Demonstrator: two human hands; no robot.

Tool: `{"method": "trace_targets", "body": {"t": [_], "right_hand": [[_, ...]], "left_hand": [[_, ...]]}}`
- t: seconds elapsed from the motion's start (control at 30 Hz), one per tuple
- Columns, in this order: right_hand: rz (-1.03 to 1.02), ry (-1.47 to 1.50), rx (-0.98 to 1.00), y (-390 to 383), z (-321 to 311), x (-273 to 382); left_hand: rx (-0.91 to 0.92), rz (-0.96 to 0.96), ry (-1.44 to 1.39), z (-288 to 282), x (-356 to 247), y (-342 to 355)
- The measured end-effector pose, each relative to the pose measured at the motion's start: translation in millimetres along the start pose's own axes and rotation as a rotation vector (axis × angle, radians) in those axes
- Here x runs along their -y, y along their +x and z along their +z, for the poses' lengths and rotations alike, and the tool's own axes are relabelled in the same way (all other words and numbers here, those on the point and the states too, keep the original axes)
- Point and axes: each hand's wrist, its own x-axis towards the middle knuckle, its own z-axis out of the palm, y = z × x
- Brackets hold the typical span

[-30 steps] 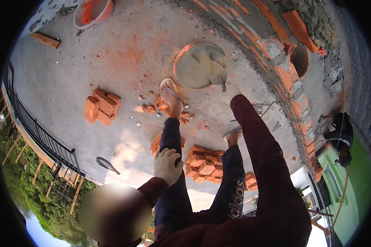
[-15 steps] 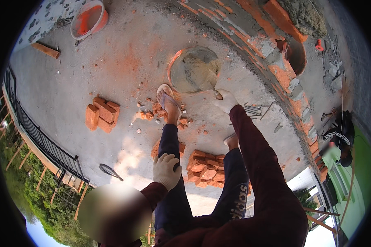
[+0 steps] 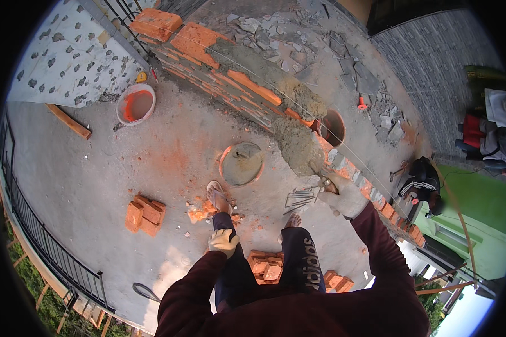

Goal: The person scoops mortar from a bucket with a trowel, spreads it on a brick, and places the brick onto a partially built wall. The person repeats this process, adding bricks to the wall and tapping them into place.

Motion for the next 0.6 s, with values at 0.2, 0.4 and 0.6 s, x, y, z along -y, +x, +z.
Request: {"method": "trace_targets", "body": {"t": [0.2,0.4,0.6], "right_hand": [[-0.455,-0.394,-0.438,62,-36,52],[-0.464,-0.686,-0.635,145,-35,51],[-0.5,-0.442,-0.199,110,-111,68]], "left_hand": [[0.085,-0.039,-0.133,14,16,-25],[0.03,-0.094,-0.279,18,-18,-37],[-0.048,-0.155,-0.363,49,-53,-47]]}}
